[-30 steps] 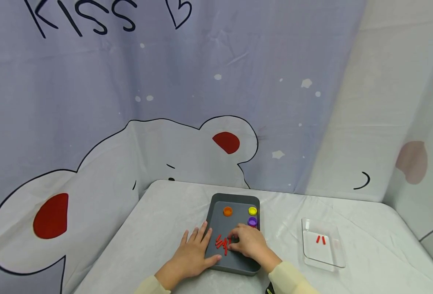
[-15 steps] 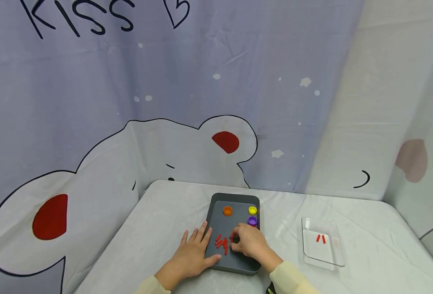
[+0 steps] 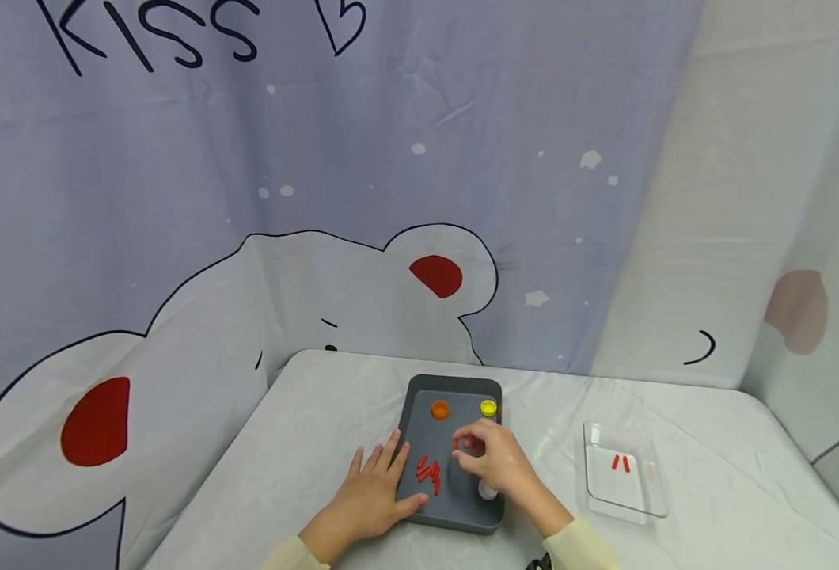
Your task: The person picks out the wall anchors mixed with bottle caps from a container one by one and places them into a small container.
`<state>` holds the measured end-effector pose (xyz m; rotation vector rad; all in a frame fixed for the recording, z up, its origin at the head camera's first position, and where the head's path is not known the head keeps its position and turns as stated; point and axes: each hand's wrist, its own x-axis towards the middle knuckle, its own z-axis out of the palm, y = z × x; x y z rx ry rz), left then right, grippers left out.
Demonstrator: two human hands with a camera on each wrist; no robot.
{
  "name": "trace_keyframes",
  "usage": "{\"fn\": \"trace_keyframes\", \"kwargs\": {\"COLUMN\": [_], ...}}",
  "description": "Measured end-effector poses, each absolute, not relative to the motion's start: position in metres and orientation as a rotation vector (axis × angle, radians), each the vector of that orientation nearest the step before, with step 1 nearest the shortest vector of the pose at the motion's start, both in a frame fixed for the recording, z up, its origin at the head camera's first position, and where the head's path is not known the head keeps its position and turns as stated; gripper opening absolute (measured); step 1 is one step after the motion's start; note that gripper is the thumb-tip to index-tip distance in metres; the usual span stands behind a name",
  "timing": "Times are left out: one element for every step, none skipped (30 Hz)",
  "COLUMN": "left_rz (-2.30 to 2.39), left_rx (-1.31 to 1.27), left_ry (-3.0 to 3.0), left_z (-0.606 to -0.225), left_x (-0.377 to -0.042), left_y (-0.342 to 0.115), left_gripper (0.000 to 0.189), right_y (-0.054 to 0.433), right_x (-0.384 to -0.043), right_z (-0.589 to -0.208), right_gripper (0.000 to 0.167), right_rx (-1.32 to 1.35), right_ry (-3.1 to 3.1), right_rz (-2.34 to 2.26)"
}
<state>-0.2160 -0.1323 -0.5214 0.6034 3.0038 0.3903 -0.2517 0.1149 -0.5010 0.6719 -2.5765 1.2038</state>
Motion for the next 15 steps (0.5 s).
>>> {"fn": "trace_keyframes", "kwargs": {"left_rz": [0.397, 0.401, 0.402, 0.405, 0.406, 0.412, 0.410, 0.408, 0.411, 0.412, 0.414, 0.413, 0.412, 0.413, 0.414], "left_rx": [0.603, 0.605, 0.605, 0.603, 0.601, 0.599, 0.597, 0.596, 0.594, 0.593, 0.596, 0.599, 0.599, 0.601, 0.603], "left_ry": [3.007, 3.009, 3.011, 3.013, 3.015, 3.017, 3.017, 3.017, 3.012, 3.007, 3.001, 3.001, 2.996, 2.993, 2.989], "left_z": [-0.522, -0.523, -0.524, -0.525, -0.526, -0.527, -0.527, -0.527, -0.527, -0.526, -0.525, -0.526, -0.524, -0.524, -0.522], "left_x": [-0.216, -0.217, -0.217, -0.218, -0.218, -0.219, -0.219, -0.219, -0.219, -0.219, -0.219, -0.219, -0.218, -0.218, -0.217], "left_y": [-0.132, -0.132, -0.133, -0.133, -0.133, -0.133, -0.133, -0.133, -0.133, -0.133, -0.134, -0.134, -0.134, -0.134, -0.133], "left_gripper": [0.091, 0.091, 0.091, 0.091, 0.091, 0.091, 0.091, 0.091, 0.091, 0.091, 0.091, 0.091, 0.091, 0.091, 0.091], "right_y": [0.117, 0.120, 0.122, 0.125, 0.128, 0.131, 0.134, 0.137, 0.140, 0.143, 0.146, 0.149, 0.151, 0.154, 0.156], "right_x": [-0.251, -0.250, -0.249, -0.249, -0.248, -0.248, -0.247, -0.246, -0.246, -0.245, -0.244, -0.243, -0.242, -0.242, -0.241], "right_z": [-0.499, -0.497, -0.496, -0.495, -0.494, -0.493, -0.493, -0.492, -0.491, -0.490, -0.489, -0.488, -0.487, -0.487, -0.486], "right_gripper": [0.017, 0.017, 0.017, 0.018, 0.019, 0.020, 0.021, 0.022, 0.023, 0.024, 0.024, 0.025, 0.025, 0.026, 0.026], "right_rx": [0.656, 0.648, 0.641, 0.631, 0.627, 0.616, 0.603, 0.589, 0.572, 0.550, 0.532, 0.513, 0.499, 0.486, 0.474], "right_ry": [-2.557, -2.532, -2.507, -2.482, -2.456, -2.433, -2.418, -2.407, -2.406, -2.411, -2.421, -2.430, -2.441, -2.449, -2.456], "right_rz": [1.237, 1.269, 1.295, 1.321, 1.343, 1.371, 1.395, 1.429, 1.450, 1.470, 1.486, 1.503, 1.507, 1.509, 1.506]}}
